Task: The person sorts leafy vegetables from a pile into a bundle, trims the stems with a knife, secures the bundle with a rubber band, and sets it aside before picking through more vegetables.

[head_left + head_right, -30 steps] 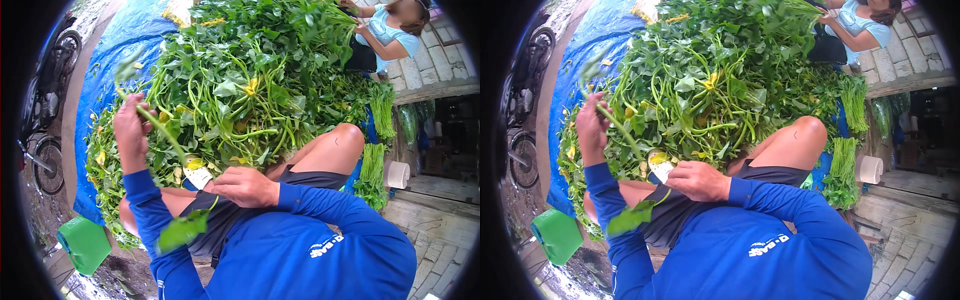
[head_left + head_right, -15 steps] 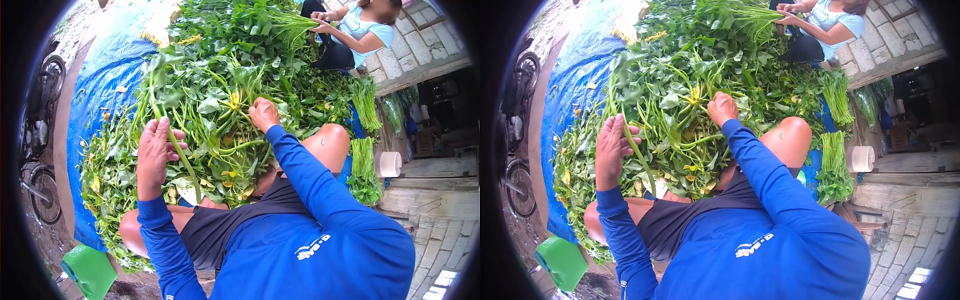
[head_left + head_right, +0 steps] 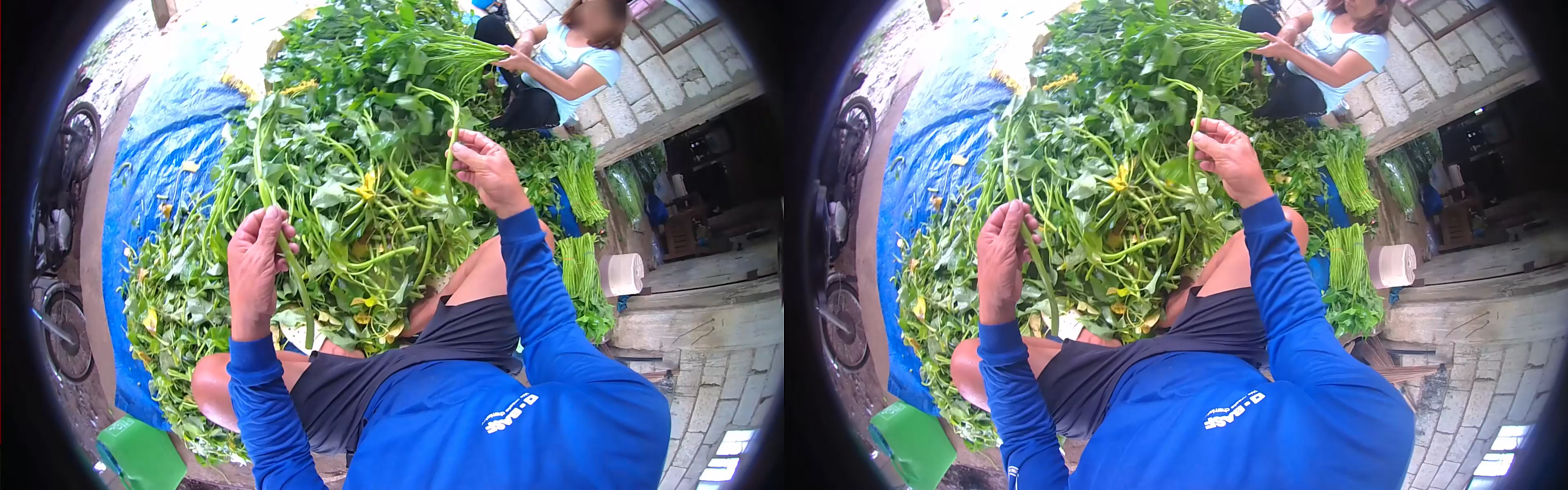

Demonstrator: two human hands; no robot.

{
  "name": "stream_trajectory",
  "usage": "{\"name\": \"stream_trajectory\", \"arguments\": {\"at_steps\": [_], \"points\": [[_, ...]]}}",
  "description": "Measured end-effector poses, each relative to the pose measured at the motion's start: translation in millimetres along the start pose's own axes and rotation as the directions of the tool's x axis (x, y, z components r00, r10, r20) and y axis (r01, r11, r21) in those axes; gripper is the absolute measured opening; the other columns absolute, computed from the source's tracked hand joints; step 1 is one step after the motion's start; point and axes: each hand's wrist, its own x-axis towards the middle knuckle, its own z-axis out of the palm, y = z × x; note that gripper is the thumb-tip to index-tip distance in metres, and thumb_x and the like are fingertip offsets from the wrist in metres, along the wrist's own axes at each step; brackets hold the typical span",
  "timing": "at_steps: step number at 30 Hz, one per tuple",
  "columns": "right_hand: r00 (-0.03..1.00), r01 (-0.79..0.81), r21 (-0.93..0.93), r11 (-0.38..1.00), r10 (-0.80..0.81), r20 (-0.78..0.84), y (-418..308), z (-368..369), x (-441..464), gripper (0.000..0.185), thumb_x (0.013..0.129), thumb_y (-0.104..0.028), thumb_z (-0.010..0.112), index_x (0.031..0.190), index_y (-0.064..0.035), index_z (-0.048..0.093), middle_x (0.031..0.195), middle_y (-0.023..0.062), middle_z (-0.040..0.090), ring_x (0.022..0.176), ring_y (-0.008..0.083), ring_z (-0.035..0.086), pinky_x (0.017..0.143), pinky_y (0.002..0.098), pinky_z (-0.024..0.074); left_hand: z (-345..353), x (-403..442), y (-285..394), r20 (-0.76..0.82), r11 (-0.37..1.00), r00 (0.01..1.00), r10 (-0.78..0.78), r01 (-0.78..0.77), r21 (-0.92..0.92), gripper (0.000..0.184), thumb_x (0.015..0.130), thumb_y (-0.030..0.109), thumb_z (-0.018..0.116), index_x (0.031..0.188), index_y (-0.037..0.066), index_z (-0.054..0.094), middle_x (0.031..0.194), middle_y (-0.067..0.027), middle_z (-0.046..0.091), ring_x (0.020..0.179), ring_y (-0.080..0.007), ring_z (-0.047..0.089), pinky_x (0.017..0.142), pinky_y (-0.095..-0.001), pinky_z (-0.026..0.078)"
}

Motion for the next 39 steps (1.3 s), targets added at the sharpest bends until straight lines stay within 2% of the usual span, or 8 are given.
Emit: {"name": "stream_trajectory", "arguments": {"at_steps": [12, 18, 21, 23, 25, 32, 35, 39], "points": [[0.986, 0.063, 0.104, 0.993, -0.078, 0.149, -10.2, 77.5, -71.5, 0.044, 0.108, -0.015, 0.072, 0.151, -0.0119, 0.066, 0.11, 0.0018, 0.079, 0.091, 0.0091, 0.074, 0.08, 0.0317, 0.0658, 40.6, -10.4, -4.7, 0.084, 0.987, 0.989, 0.119, -0.127, 0.101, 0.027, 0.11, 0.039, 0.071, 0.111, 0.012, 0.074, 0.095, 0.0021, 0.075, 0.078, -0.0063, 0.069, 0.064, -0.0214, 0.049], [0.918, -0.182, 0.319, 0.93, 0.045, 0.393, 6.7, 159.2, -92.4, 0.052, 0.108, -0.019, 0.073, 0.155, -0.001, 0.061, 0.132, 0.0093, 0.076, 0.108, 0.0116, 0.074, 0.085, 0.0306, 0.0643, 53.8, -9.5, -18.1, 0.236, 0.985, 0.956, 0.171, -0.174, -0.006, 0.03, 0.113, 0.034, 0.069, 0.123, 0.007, 0.075, 0.099, 0.0069, 0.071, 0.083, -0.0022, 0.06, 0.073, -0.0219, 0.049], [0.938, -0.108, 0.165, 0.98, 0.045, 0.345, 1.1, 180.4, -93.5, 0.046, 0.111, -0.014, 0.065, 0.156, -0.0082, 0.061, 0.135, 0.0046, 0.074, 0.116, 0.0122, 0.071, 0.081, 0.0303, 0.0657, 49.7, -3.6, -22.8, 0.146, 0.991, 0.98, 0.133, -0.128, -0.04, 0.032, 0.115, 0.035, 0.065, 0.121, 0.005, 0.074, 0.097, 0.0069, 0.069, 0.082, -0.002, 0.059, 0.072, -0.0222, 0.049], [0.9, 0.037, 0.028, 0.999, -0.045, 0.433, 18.2, 182.2, -82.4, 0.048, 0.113, -0.026, 0.064, 0.16, -0.0143, 0.059, 0.133, 0.001, 0.072, 0.114, 0.0131, 0.071, 0.082, 0.0295, 0.0646, 42.7, -8.9, -13.9, 0.188, 0.978, 0.977, 0.1, -0.131, 0.162, 0.037, 0.116, 0.04, 0.061, 0.113, 0.006, 0.072, 0.092, 0.0052, 0.067, 0.078, -0.0024, 0.054, 0.071, -0.0226, 0.047], [0.814, -0.252, 0.065, 0.966, 0.175, 0.554, 18.4, 184.8, -68.7, 0.051, 0.113, -0.029, 0.065, 0.161, -0.013, 0.058, 0.132, 0.0008, 0.073, 0.11, 0.0138, 0.073, 0.082, 0.0301, 0.0652, 28.0, 2.8, -32.2, 0.238, 0.999, 0.97, 0.043, -0.048, 0.016, 0.039, 0.116, 0.043, 0.061, 0.11, 0.007, 0.072, 0.089, 0.0048, 0.066, 0.076, -0.0032, 0.054, 0.069, -0.0225, 0.046], [0.771, -0.131, -0.372, 0.919, 0.33, 0.544, -13.4, 159.8, -66.0, 0.065, 0.108, -0.043, 0.071, 0.162, -0.0088, 0.053, 0.111, 0.0067, 0.075, 0.085, 0.0124, 0.075, 0.063, 0.0258, 0.056, 16.6, -3.4, -20.3, 0.157, 0.997, 0.986, -0.05, 0.04, 0.066, 0.039, 0.115, 0.049, 0.06, 0.102, 0.013, 0.068, 0.085, 0.0026, 0.068, 0.071, -0.0057, 0.061, 0.062, -0.0227, 0.047], [0.8, -0.037, -0.364, 0.931, 0.246, 0.547, -14.2, 153.5, -72.8, 0.066, 0.107, -0.044, 0.072, 0.16, -0.0084, 0.054, 0.104, 0.0046, 0.075, 0.077, 0.0116, 0.073, 0.061, 0.024, 0.0517, 12.3, 2.3, -23.8, 0.144, 0.992, 0.981, -0.126, 0.126, 0.009, 0.033, 0.113, 0.047, 0.063, 0.106, 0.014, 0.066, 0.088, 0.0001, 0.072, 0.067, -0.0076, 0.066, 0.054, -0.0207, 0.047], [0.579, 0.087, -0.311, 0.947, 0.205, 0.789, 3.0, 138.7, -33.0, 0.039, 0.1, -0.027, 0.082, 0.13, -0.0022, 0.077, 0.101, 0.0007, 0.077, 0.081, 0.0071, 0.067, 0.073, 0.025, 0.0548, 12.2, 5.1, -22.7, 0.185, 0.979, 0.965, -0.188, 0.198, -0.037, 0.033, 0.113, 0.044, 0.063, 0.104, 0.013, 0.066, 0.086, -0.0015, 0.072, 0.06, -0.0064, 0.064, 0.044, -0.0187, 0.042]]}}
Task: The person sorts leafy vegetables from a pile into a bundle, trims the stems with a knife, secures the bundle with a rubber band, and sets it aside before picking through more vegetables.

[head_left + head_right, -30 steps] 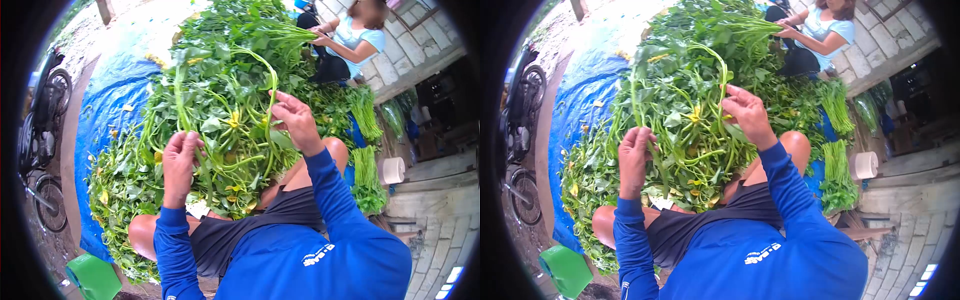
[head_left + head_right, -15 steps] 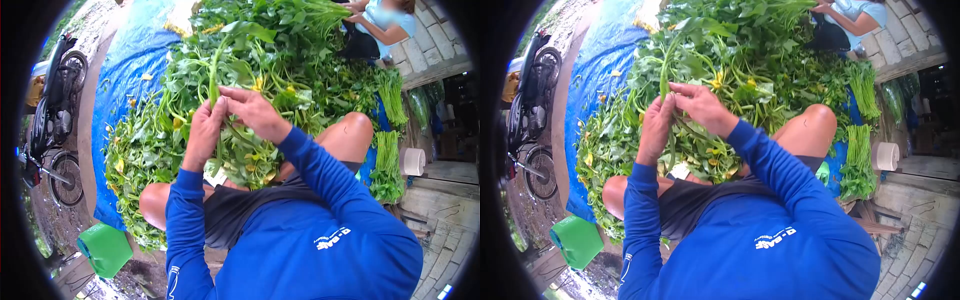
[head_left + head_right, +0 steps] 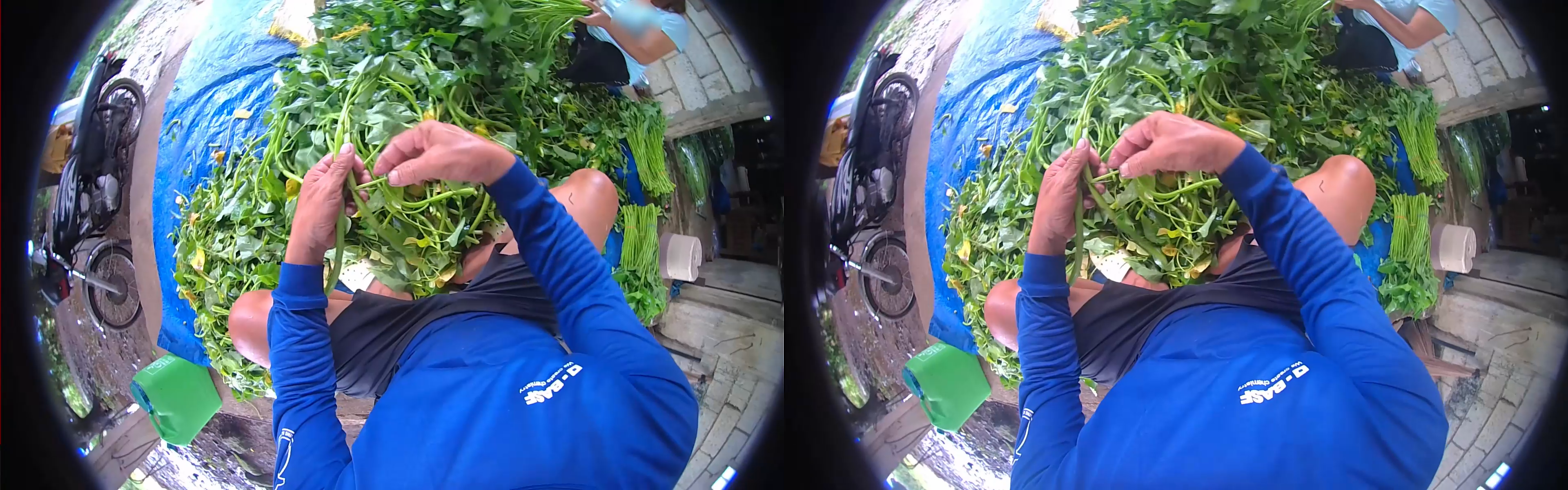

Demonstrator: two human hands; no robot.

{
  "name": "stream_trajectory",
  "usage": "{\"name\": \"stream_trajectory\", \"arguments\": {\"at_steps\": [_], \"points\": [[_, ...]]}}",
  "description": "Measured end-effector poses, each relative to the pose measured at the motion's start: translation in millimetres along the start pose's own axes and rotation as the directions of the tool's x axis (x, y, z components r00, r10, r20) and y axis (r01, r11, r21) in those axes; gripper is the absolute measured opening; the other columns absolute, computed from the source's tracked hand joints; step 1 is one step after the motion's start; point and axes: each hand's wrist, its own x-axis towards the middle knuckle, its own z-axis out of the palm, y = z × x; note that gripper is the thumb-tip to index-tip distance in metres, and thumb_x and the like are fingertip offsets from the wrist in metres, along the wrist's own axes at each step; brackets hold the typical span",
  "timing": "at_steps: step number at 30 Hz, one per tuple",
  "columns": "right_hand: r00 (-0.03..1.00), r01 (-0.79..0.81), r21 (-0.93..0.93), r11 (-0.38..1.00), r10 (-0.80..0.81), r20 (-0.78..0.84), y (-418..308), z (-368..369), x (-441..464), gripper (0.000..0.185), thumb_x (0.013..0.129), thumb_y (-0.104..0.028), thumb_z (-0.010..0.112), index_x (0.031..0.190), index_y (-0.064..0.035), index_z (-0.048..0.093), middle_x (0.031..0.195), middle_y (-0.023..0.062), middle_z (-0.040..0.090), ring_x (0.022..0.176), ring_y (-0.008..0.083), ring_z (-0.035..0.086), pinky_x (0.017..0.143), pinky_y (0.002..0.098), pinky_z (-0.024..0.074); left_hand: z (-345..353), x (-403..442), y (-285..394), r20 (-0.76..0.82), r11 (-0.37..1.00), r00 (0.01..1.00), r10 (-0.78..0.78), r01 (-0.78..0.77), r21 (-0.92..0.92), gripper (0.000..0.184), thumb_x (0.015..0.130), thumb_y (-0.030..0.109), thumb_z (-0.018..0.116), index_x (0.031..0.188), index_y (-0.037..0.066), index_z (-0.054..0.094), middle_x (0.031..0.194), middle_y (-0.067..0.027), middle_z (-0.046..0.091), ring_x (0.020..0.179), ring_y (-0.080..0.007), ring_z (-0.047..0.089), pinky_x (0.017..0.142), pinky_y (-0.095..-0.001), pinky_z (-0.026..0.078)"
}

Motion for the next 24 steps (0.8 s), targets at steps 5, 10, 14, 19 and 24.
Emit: {"name": "stream_trajectory", "arguments": {"at_steps": [5, 10, 14, 19, 24], "points": [[0.997, 0.054, -0.103, 0.993, -0.059, -0.044, 2.2, -20.5, 22.5, 0.033, 0.093, -0.025, 0.088, 0.116, -0.0023, 0.08, 0.1, 0.0003, 0.078, 0.09, 0.0093, 0.068, 0.083, 0.028, 0.0554, 7.4, -3.3, 6.9, 0.095, 0.99, 0.986, -0.139, 0.137, 0.027, 0.037, 0.113, 0.047, 0.063, 0.105, 0.011, 0.067, 0.084, -0.0017, 0.071, 0.059, -0.0057, 0.063, 0.042, -0.0169, 0.04], [0.987, 0.075, -0.289, 0.954, -0.112, -0.112, -5.4, -19.2, 42.7, 0.033, 0.09, -0.032, 0.092, 0.103, -0.004, 0.079, 0.094, -0.0002, 0.076, 0.086, 0.01, 0.066, 0.08, 0.0285, 0.054, 8.6, -17.3, 17.3, 0.189, 0.974, 0.957, -0.218, 0.226, -0.02, 0.037, 0.11, 0.046, 0.069, 0.098, 0.011, 0.066, 0.082, -0.0019, 0.069, 0.059, -0.0077, 0.059, 0.049, -0.019, 0.042], [0.915, 0.196, -0.35, 0.916, -0.299, -0.269, -2.1, -33.9, 46.2, 0.031, 0.097, -0.03, 0.084, 0.114, -0.0041, 0.082, 0.103, 0.0054, 0.077, 0.091, 0.0135, 0.07, 0.087, 0.0281, 0.0567, -3.1, -18.8, 20.8, 0.041, 0.984, 0.99, -0.137, 0.141, -0.108, 0.03, 0.109, 0.037, 0.068, 0.095, 0.012, 0.061, 0.082, -0.0044, 0.065, 0.054, -0.0081, 0.053, 0.049, -0.0209, 0.043], [0.729, 0.099, -0.396, 0.913, -0.338, -0.595, 25.1, -55.0, 34.1, 0.02, 0.098, -0.016, 0.079, 0.113, -0.0023, 0.081, 0.107, 0.0041, 0.078, 0.094, 0.0116, 0.071, 0.081, 0.0285, 0.0596, -30.0, -18.8, 33.7, -0.127, 0.994, 0.991, 0.029, -0.041, -0.098, 0.033, 0.113, 0.037, 0.065, 0.092, 0.012, 0.062, 0.083, -0.0049, 0.067, 0.059, -0.0076, 0.054, 0.05, -0.0199, 0.042], [0.674, 0.401, -0.443, 0.801, -0.586, -0.449, 0.9, 3.5, 38.7, 0.012, 0.099, -0.006, 0.078, 0.111, -0.0053, 0.082, 0.103, 0.0024, 0.078, 0.093, 0.0075, 0.07, 0.077, 0.0255, 0.0585, -27.6, -7.1, 29.6, -0.069, 0.999, 0.998, 0.013, -0.016, -0.039, 0.036, 0.114, 0.041, 0.062, 0.094, 0.011, 0.064, 0.084, -0.0067, 0.068, 0.06, -0.008, 0.056, 0.051, -0.0199, 0.043]]}}
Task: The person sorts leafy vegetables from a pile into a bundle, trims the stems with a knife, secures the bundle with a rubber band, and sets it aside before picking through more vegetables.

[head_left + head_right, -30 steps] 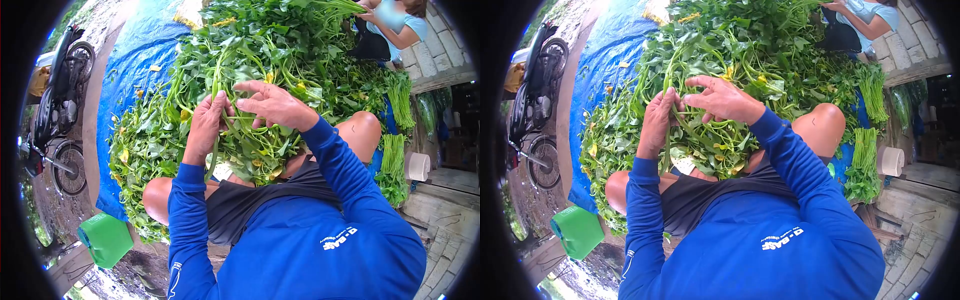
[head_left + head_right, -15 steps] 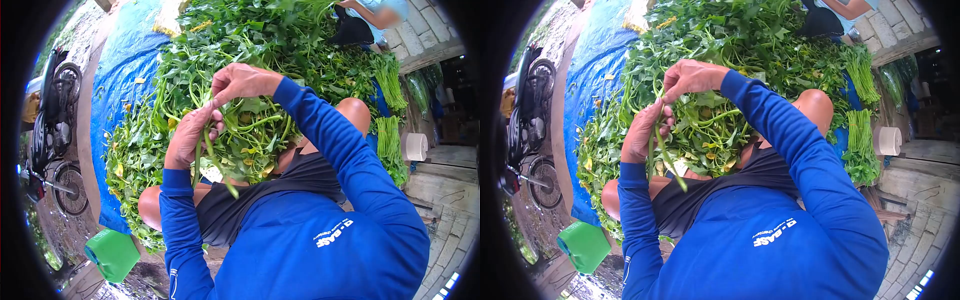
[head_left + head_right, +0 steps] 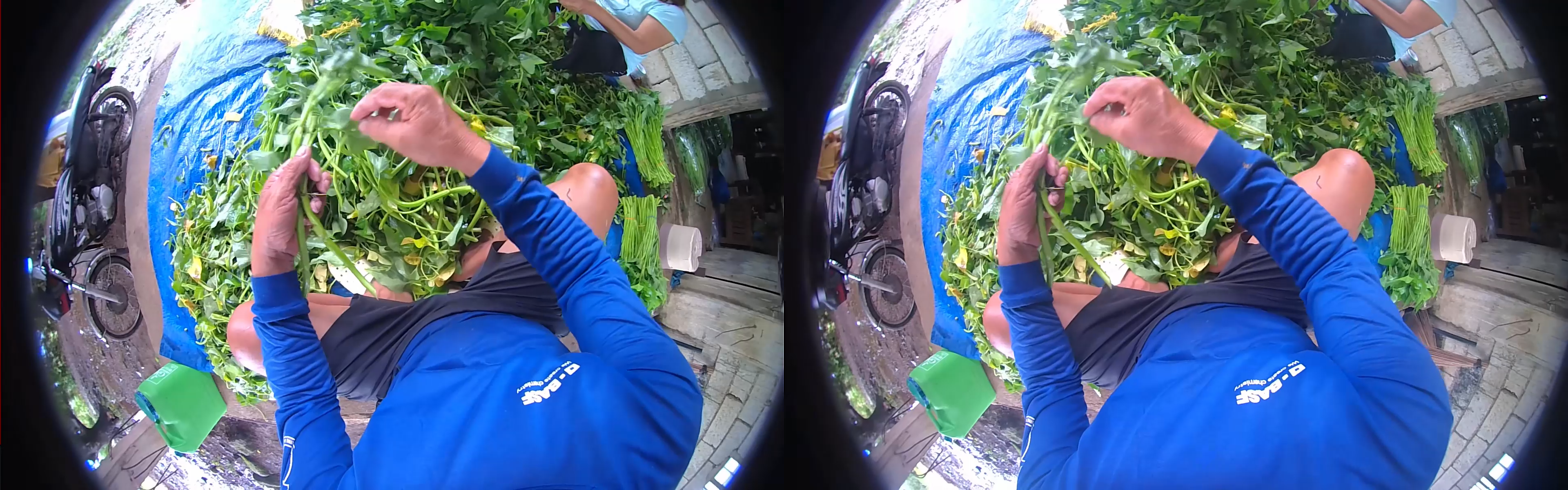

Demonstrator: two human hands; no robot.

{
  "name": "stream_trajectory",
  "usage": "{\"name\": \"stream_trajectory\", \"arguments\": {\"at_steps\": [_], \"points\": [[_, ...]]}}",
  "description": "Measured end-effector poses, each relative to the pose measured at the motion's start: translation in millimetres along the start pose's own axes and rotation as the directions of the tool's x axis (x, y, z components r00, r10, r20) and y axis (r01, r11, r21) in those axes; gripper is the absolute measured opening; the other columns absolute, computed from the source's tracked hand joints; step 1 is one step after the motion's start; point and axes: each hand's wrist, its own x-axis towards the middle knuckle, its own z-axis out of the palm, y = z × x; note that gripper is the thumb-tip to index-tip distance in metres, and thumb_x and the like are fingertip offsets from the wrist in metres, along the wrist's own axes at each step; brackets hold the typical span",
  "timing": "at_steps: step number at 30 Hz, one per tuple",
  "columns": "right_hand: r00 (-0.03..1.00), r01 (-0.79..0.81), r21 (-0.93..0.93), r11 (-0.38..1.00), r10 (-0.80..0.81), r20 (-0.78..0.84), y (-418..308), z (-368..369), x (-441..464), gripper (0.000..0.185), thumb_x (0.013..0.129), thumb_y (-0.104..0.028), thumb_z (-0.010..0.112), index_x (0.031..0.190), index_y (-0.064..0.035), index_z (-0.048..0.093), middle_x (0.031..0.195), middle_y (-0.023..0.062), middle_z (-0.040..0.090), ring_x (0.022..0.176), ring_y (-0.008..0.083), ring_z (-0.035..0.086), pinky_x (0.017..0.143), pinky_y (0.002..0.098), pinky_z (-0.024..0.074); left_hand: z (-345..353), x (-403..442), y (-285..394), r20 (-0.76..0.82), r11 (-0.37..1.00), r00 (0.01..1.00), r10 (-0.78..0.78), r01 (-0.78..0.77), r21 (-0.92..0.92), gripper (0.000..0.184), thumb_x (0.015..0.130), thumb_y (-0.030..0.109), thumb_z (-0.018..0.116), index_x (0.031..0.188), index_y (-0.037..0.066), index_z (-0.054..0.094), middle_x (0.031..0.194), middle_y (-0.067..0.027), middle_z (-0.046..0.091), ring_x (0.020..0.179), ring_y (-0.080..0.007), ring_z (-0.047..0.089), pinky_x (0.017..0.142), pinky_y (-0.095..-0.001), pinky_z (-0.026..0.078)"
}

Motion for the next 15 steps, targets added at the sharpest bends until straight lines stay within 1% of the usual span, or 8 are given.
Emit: {"name": "stream_trajectory", "arguments": {"at_steps": [1, 4, 6, 8, 9, 12, 13, 15], "points": [[1.0, 0.019, 0.002, 1.0, -0.019, -0.001, 5.8, 9.1, 3.4, 0.012, 0.099, -0.009, 0.077, 0.109, -0.0063, 0.082, 0.102, 0.0048, 0.08, 0.092, 0.0133, 0.072, 0.083, 0.0297, 0.0595, -0.2, 2.0, -1.5, 0.028, 0.998, 0.999, -0.036, 0.037, -0.044, 0.036, 0.114, 0.041, 0.062, 0.095, 0.01, 0.064, 0.084, -0.0072, 0.068, 0.058, -0.0083, 0.055, 0.051, -0.0202, 0.043], [0.991, 0.134, -0.212, 0.968, -0.126, 0.051, -3.9, 19.1, 6.7, 0.015, 0.095, -0.012, 0.076, 0.109, -0.0061, 0.081, 0.101, 0.0122, 0.081, 0.094, 0.0286, 0.075, 0.092, 0.0412, 0.0603, 2.5, 3.3, -4.2, 0.107, 0.984, 0.992, -0.072, 0.088, -0.153, 0.036, 0.114, 0.04, 0.061, 0.094, 0.01, 0.065, 0.081, -0.009, 0.067, 0.055, -0.01, 0.055, 0.048, -0.0213, 0.042], [0.983, 0.161, -0.219, 0.963, -0.136, 0.124, -6.8, 24.5, 3.3, 0.016, 0.097, -0.013, 0.076, 0.11, -0.005, 0.08, 0.101, 0.0128, 0.08, 0.096, 0.03, 0.073, 0.091, 0.0423, 0.0587, 6.0, -0.8, -2.1, 0.096, 0.99, 0.992, -0.085, 0.094, -0.105, 0.039, 0.115, 0.043, 0.058, 0.094, 0.01, 0.062, 0.083, -0.007, 0.065, 0.054, -0.0085, 0.052, 0.048, -0.0189, 0.039], [0.97, 0.184, -0.222, 0.958, -0.141, 0.197, -8.0, 29.1, -3.3, 0.017, 0.098, -0.015, 0.077, 0.111, -0.0039, 0.079, 0.101, 0.0134, 0.078, 0.097, 0.0313, 0.071, 0.091, 0.0435, 0.0572, 6.1, -2.4, -2.7, 0.079, 0.991, 0.994, -0.079, 0.087, -0.101, 0.039, 0.115, 0.043, 0.057, 0.094, 0.01, 0.063, 0.083, -0.0073, 0.065, 0.054, -0.0085, 0.052, 0.048, -0.0194, 0.039], [0.974, 0.196, -0.186, 0.963, -0.169, 0.151, -6.7, 34.2, -7.4, 0.019, 0.099, -0.016, 0.077, 0.112, -0.003, 0.079, 0.099, 0.0145, 0.077, 0.098, 0.0335, 0.072, 0.089, 0.0436, 0.0572, 4.9, -2.7, -2.7, 0.07, 0.992, 0.995, -0.076, 0.083, -0.097, 0.039, 0.116, 0.043, 0.057, 0.095, 0.01, 0.063, 0.084, -0.0074, 0.066, 0.054, -0.0086, 0.052, 0.048, -0.0196, 0.039], [0.983, 0.049, -0.119, 0.992, -0.027, 0.18, -11.1, 35.1, -16.3, 0.021, 0.099, -0.015, 0.076, 0.115, -0.0021, 0.079, 0.102, 0.0149, 0.077, 0.101, 0.0344, 0.072, 0.089, 0.0434, 0.0576, -1.4, -1.6, -4.8, 0.079, 0.99, 0.992, -0.095, 0.103, -0.101, 0.039, 0.116, 0.043, 0.057, 0.096, 0.01, 0.064, 0.085, -0.0077, 0.066, 0.055, -0.0088, 0.052, 0.048, -0.0202, 0.04], [0.986, 0.04, -0.116, 0.992, -0.02, 0.167, -11.8, 36.3, -18.4, 0.024, 0.1, -0.014, 0.075, 0.12, -0.0019, 0.078, 0.107, 0.0147, 0.078, 0.105, 0.0335, 0.073, 0.092, 0.042, 0.0584, -2.0, -2.3, -4.9, 0.087, 0.987, 0.992, -0.093, 0.103, -0.123, 0.039, 0.116, 0.043, 0.056, 0.095, 0.011, 0.063, 0.084, -0.0072, 0.066, 0.055, -0.0092, 0.052, 0.048, -0.0205, 0.04], [0.998, 0.058, -0.139, 0.989, -0.053, 0.043, -7.9, 38.0, -21.9, 0.025, 0.1, -0.012, 0.074, 0.122, -0.0015, 0.077, 0.111, 0.0145, 0.078, 0.108, 0.0321, 0.074, 0.095, 0.0415, 0.0586, -5.0, -3.4, -6.3, 0.118, 0.976, 0.988, -0.096, 0.116, -0.183, 0.039, 0.116, 0.042, 0.056, 0.093, 0.011, 0.062, 0.084, -0.007, 0.065, 0.054, -0.0092, 0.052, 0.048, -0.0205, 0.04]]}}
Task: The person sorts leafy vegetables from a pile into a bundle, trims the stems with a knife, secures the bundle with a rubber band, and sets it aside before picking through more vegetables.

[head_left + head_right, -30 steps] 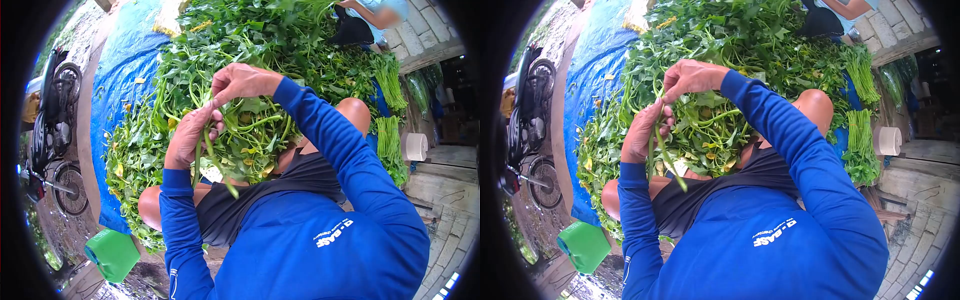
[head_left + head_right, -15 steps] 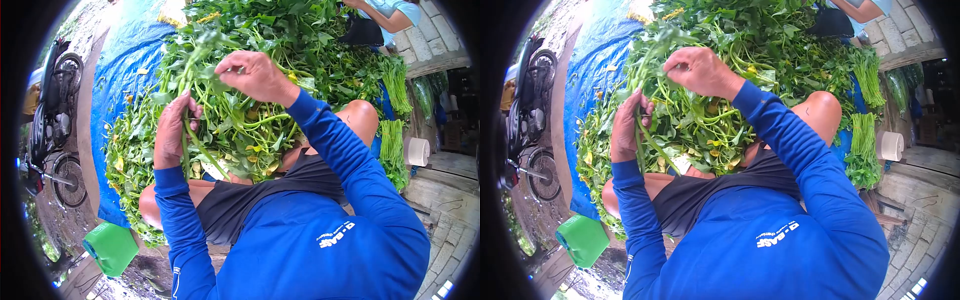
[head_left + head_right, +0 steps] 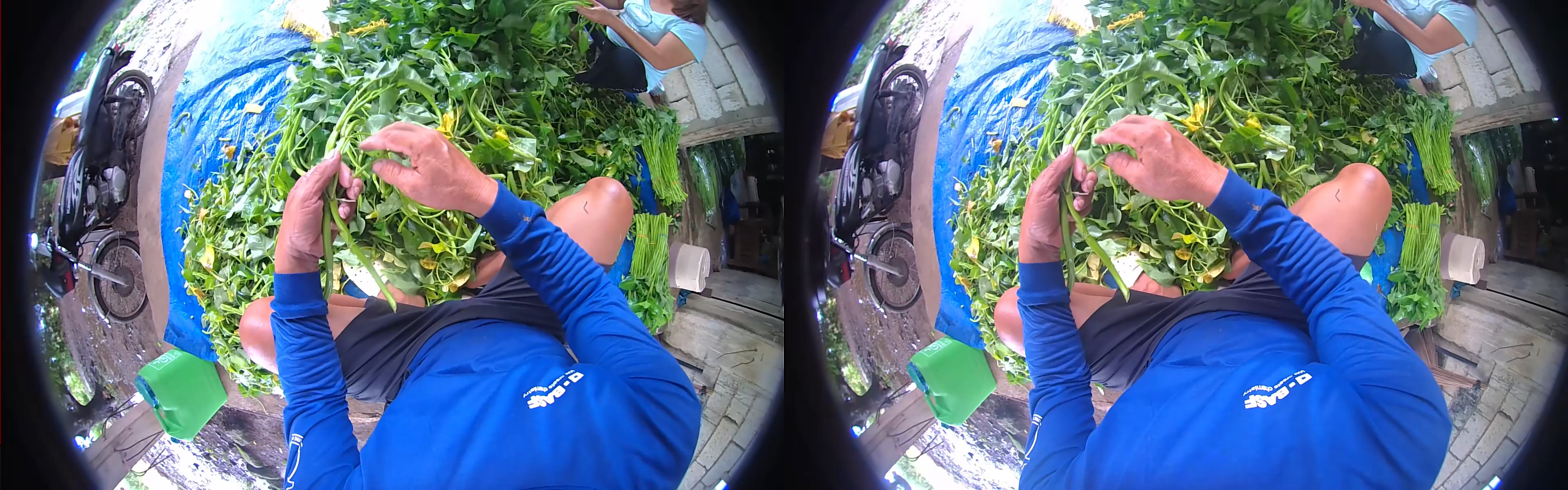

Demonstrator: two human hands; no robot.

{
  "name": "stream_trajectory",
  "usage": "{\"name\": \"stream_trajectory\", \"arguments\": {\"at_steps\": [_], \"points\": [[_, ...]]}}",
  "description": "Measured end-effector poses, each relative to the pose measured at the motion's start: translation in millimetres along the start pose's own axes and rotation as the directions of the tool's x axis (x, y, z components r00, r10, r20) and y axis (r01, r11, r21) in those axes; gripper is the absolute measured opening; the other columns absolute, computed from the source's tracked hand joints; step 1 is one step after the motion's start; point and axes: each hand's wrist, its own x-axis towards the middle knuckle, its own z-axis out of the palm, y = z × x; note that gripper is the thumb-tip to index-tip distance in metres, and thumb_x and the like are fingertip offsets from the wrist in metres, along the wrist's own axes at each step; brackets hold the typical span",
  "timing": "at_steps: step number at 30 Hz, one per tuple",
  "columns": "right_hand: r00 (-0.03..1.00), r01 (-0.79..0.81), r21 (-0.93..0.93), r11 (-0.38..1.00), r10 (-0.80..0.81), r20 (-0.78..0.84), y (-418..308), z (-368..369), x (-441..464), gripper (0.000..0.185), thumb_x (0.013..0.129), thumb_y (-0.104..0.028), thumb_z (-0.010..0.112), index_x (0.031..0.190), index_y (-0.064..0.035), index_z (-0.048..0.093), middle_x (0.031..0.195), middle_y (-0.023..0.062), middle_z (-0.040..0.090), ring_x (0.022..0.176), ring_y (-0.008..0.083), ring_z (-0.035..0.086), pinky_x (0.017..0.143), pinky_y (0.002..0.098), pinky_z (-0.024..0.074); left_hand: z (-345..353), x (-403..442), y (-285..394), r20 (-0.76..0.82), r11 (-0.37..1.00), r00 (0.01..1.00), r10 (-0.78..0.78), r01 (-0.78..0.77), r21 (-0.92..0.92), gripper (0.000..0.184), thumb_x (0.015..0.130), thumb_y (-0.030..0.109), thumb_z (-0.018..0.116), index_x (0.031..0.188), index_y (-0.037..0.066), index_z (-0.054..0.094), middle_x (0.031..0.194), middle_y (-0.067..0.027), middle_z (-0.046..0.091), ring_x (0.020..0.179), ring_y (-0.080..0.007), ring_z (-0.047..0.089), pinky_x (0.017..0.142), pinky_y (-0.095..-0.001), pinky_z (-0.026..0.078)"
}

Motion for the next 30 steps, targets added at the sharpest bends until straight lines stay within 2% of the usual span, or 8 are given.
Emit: {"name": "stream_trajectory", "arguments": {"at_steps": [5, 6, 9, 15, 21, 24, 27, 30], "points": [[0.869, -0.291, 0.302, 0.908, 0.383, -0.313, 41.2, -15.6, -22.4, 0.025, 0.1, -0.008, 0.073, 0.124, -0.0009, 0.076, 0.106, 0.0101, 0.079, 0.098, 0.0193, 0.075, 0.09, 0.0319, 0.0589, -4.8, -4.5, 9.1, -0.15, 0.994, 0.983, 0.106, -0.105, 0.019, 0.038, 0.115, 0.043, 0.058, 0.09, 0.014, 0.06, 0.083, -0.0031, 0.064, 0.053, -0.0071, 0.049, 0.046, -0.0194, 0.039], [0.797, -0.432, 0.303, 0.85, 0.516, -0.312, 42.4, -24.7, -31.7, 0.019, 0.099, -0.01, 0.07, 0.114, -0.0016, 0.079, 0.101, 0.0168, 0.079, 0.089, 0.0293, 0.076, 0.084, 0.0362, 0.0606, -9.6, -4.2, 12.2, -0.176, 0.988, 0.972, 0.156, -0.157, 0.008, 0.038, 0.114, 0.044, 0.062, 0.089, 0.016, 0.06, 0.084, -0.0018, 0.065, 0.053, -0.0063, 0.05, 0.045, -0.0183, 0.039], [0.947, -0.3, -0.446, 0.843, 0.321, -0.029, 106.5, -15.2, -90.8, 0.018, 0.099, -0.017, 0.068, 0.098, -0.0032, 0.081, 0.093, 0.0184, 0.078, 0.087, 0.0335, 0.076, 0.083, 0.0443, 0.0598, -28.4, -3.1, 19.3, -0.2, 0.964, 0.95, 0.24, -0.258, -0.065, 0.036, 0.111, 0.043, 0.067, 0.092, 0.014, 0.062, 0.085, -0.0053, 0.068, 0.059, -0.0097, 0.058, 0.049, -0.0202, 0.044], [0.814, -0.544, -0.383, 0.746, 0.358, -0.457, 146.3, -59.7, -71.9, 0.022, 0.094, -0.015, 0.061, 0.093, -0.0015, 0.079, 0.1, 0.0266, 0.076, 0.093, 0.044, 0.075, 0.086, 0.053, 0.0612, -8.5, -1.6, 20.6, -0.33, 0.944, 0.884, 0.33, -0.309, 0.118, 0.033, 0.113, 0.04, 0.066, 0.094, 0.014, 0.06, 0.083, -0.0046, 0.067, 0.06, -0.0093, 0.056, 0.051, -0.02, 0.045], [0.875, -0.402, -0.813, 0.422, 0.438, -0.205, 177.6, -64.5, -63.7, 0.024, 0.09, -0.021, 0.066, 0.09, -0.0027, 0.08, 0.102, 0.0242, 0.078, 0.097, 0.0418, 0.077, 0.09, 0.0522, 0.063, -6.2, 11.1, 19.4, -0.326, 0.953, 0.895, 0.304, -0.277, 0.127, 0.032, 0.113, 0.039, 0.066, 0.094, 0.013, 0.062, 0.084, -0.0051, 0.068, 0.062, -0.009, 0.057, 0.053, -0.0204, 0.046], [0.776, -0.502, -0.771, 0.391, 0.597, -0.202, 178.4, -76.2, -49.3, 0.026, 0.089, -0.024, 0.069, 0.093, -0.001, 0.081, 0.095, 0.0228, 0.08, 0.095, 0.0411, 0.078, 0.09, 0.0498, 0.0628, -1.9, 9.8, 20.4, -0.298, 0.95, 0.904, 0.307, -0.271, 0.156, 0.033, 0.113, 0.039, 0.066, 0.094, 0.012, 0.062, 0.084, -0.0054, 0.068, 0.064, -0.0085, 0.057, 0.055, -0.0206, 0.046], [0.732, -0.678, -0.306, 0.668, 0.653, -0.193, 158.0, -112.6, -36.2, 0.032, 0.091, -0.028, 0.075, 0.097, 0.0018, 0.083, 0.088, 0.0209, 0.079, 0.09, 0.0347, 0.079, 0.088, 0.0458, 0.0624, -5.2, 8.7, 18.6, -0.288, 0.95, 0.908, 0.303, -0.264, 0.167, 0.035, 0.113, 0.041, 0.066, 0.094, 0.012, 0.062, 0.084, -0.0053, 0.068, 0.066, -0.0082, 0.057, 0.056, -0.0206, 0.046], [0.61, -0.786, 0.118, 0.607, 0.792, -0.01, 139.5, -156.8, -17.4, 0.027, 0.096, -0.035, 0.082, 0.112, -0.0137, 0.087, 0.107, 0.0102, 0.084, 0.088, 0.0215, 0.077, 0.087, 0.0357, 0.0606, -2.5, 6.8, 19.9, -0.265, 0.953, 0.922, 0.282, -0.238, 0.186, 0.038, 0.112, 0.045, 0.067, 0.093, 0.011, 0.061, 0.085, -0.005, 0.068, 0.066, -0.0079, 0.057, 0.058, -0.0211, 0.047]]}}
